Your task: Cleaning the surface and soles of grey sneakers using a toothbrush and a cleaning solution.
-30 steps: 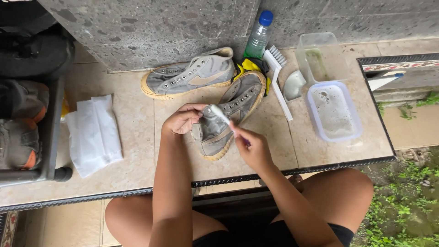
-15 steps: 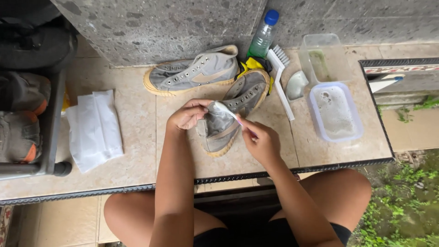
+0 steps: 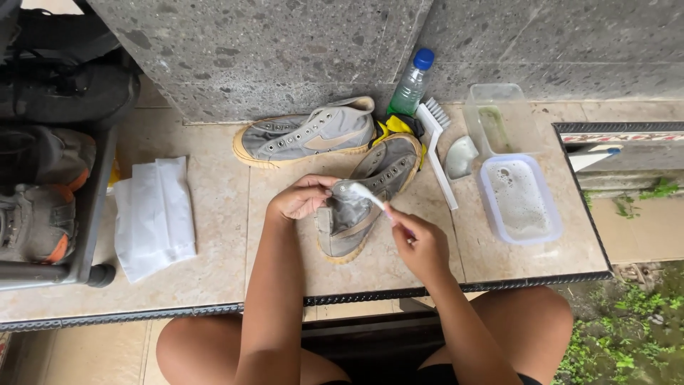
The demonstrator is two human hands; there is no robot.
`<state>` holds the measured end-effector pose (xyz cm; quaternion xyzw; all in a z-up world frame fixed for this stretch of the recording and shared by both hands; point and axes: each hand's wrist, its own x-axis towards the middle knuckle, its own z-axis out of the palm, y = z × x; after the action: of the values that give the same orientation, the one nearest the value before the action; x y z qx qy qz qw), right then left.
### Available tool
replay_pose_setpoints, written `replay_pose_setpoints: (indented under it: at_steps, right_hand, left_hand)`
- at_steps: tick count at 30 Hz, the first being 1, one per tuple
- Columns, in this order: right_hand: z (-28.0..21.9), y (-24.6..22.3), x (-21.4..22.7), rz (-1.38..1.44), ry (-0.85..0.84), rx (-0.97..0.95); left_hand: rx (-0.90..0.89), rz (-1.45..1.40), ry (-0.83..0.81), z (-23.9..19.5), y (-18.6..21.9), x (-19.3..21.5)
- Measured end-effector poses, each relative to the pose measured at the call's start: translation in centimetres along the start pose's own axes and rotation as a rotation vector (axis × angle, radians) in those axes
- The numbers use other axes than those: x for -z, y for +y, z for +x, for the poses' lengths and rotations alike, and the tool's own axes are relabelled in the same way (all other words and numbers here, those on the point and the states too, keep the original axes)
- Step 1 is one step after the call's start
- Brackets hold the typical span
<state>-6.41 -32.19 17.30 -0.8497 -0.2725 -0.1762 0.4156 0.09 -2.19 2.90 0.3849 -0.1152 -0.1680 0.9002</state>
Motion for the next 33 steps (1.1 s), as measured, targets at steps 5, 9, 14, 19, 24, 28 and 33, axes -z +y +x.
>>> replay_pose_setpoints:
  at_steps: [5, 9, 14, 19, 24, 28, 33]
  right_hand:
    - [0.1, -0.8, -1.7, 0.048, 0.0, -0.003]
    - [-1.2, 0.9, -0.3, 0.106, 0.009, -0.083]
    - [-1.1, 0.1, -1.9, 0.102, 0.025, -0.04]
    - [-1.4, 1.2, -1.2, 0.143, -0.012, -0.123]
    - [-1.5, 0.0, -2.6, 0.125, -0.05, -0.044]
    - [-2.2, 2.5, -2.3, 0.177, -0.029, -0.07]
    - [-1.6, 1.6, -4.0, 0.316, -0.033, -0.079]
  left_hand:
    - [-0.023, -0.053, 0.048, -0.4, -0.3, 1.5]
    - [-0.004, -0.051, 0.045, -0.2, -0.2, 0.7]
    - [-0.041, -0.054, 0.101, -0.7, 0.1, 1.0]
    - [-0.013, -0.081, 0.093, -0.3, -0.2, 0.9]
    - [-0.026, -0.029, 0.142, -0.7, 0.0, 2.1]
    - [-0.027, -0.071, 0.007, -1.1, 3.4, -4.1]
    - [-0.143, -0.073, 0.038, -0.5, 0.2, 3.3]
